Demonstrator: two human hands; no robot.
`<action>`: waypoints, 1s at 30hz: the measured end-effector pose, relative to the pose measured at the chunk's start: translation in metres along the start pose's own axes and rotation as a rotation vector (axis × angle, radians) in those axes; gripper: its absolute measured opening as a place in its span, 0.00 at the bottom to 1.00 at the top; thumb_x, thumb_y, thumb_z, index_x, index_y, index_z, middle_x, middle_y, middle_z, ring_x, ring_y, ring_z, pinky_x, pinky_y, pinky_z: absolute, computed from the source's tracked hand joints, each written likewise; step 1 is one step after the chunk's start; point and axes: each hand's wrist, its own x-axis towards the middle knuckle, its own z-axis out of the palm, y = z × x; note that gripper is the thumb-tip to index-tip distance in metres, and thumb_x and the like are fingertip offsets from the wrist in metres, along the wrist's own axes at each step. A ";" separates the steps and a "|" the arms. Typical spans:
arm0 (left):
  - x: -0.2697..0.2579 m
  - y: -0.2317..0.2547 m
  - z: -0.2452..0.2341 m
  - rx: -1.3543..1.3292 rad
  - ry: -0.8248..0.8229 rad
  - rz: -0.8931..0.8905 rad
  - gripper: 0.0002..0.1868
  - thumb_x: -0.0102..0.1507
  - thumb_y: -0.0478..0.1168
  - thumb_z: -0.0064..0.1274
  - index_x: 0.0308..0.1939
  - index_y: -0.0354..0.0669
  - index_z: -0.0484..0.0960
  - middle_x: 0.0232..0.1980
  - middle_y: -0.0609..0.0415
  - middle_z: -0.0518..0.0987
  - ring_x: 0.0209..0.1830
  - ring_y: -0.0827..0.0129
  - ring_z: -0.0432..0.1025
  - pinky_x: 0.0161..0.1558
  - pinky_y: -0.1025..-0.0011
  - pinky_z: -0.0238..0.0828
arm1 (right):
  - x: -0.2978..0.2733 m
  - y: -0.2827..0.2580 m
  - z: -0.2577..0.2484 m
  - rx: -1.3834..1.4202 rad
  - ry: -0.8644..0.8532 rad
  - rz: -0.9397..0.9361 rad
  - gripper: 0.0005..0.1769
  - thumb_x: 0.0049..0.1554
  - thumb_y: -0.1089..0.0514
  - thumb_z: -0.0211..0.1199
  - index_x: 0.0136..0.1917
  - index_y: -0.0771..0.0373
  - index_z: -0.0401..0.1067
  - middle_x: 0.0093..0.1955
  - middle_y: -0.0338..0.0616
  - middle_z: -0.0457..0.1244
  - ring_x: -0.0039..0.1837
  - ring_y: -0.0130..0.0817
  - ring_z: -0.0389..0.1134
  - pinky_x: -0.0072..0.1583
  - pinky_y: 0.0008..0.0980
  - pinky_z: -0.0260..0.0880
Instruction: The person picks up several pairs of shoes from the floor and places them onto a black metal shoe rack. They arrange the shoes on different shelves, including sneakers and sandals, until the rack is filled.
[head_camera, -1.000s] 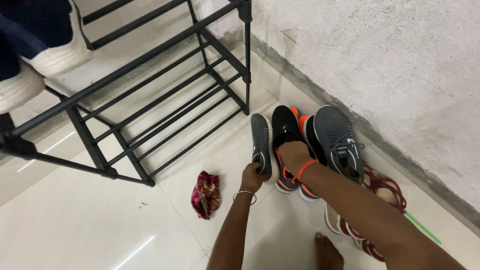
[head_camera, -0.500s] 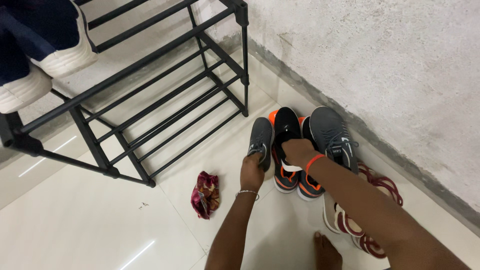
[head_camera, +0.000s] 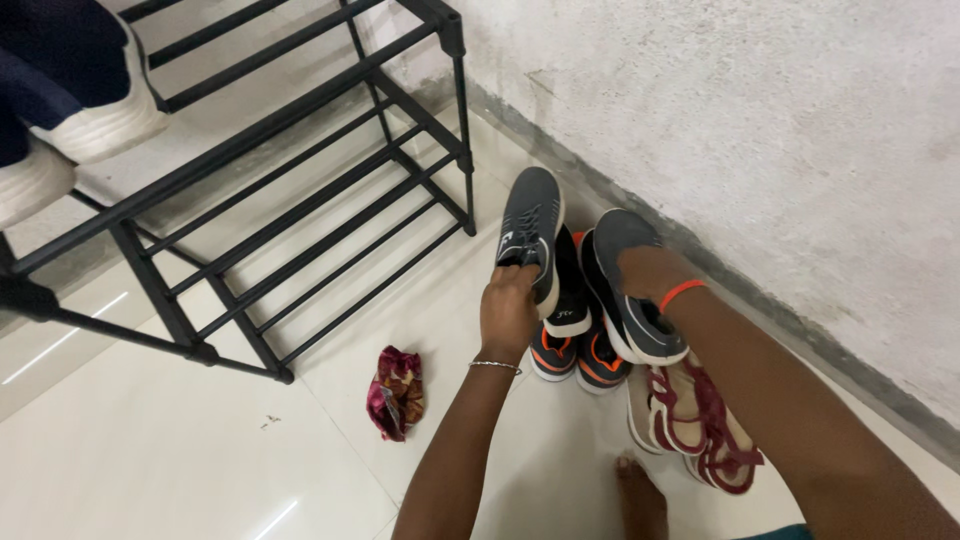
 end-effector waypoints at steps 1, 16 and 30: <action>0.002 0.006 0.001 0.004 -0.017 0.021 0.17 0.54 0.23 0.53 0.45 0.40 0.84 0.40 0.49 0.80 0.46 0.53 0.73 0.48 0.59 0.74 | -0.004 0.005 -0.001 -0.025 -0.113 0.050 0.20 0.48 0.48 0.69 0.49 0.63 0.82 0.51 0.55 0.72 0.54 0.52 0.75 0.55 0.48 0.75; 0.003 0.025 0.025 -0.239 -0.237 -0.035 0.20 0.51 0.35 0.68 0.46 0.36 0.81 0.60 0.40 0.72 0.62 0.48 0.69 0.61 0.59 0.70 | -0.040 0.004 0.016 -0.356 -0.560 0.047 0.40 0.36 0.38 0.83 0.59 0.54 0.80 0.60 0.46 0.71 0.63 0.46 0.73 0.61 0.45 0.72; -0.022 -0.017 0.060 -0.208 -0.464 -0.075 0.32 0.42 0.32 0.73 0.51 0.37 0.82 0.76 0.36 0.57 0.77 0.42 0.52 0.70 0.60 0.58 | -0.032 0.023 0.007 -0.198 -0.658 0.083 0.26 0.48 0.43 0.73 0.53 0.63 0.83 0.50 0.50 0.77 0.51 0.42 0.78 0.54 0.42 0.74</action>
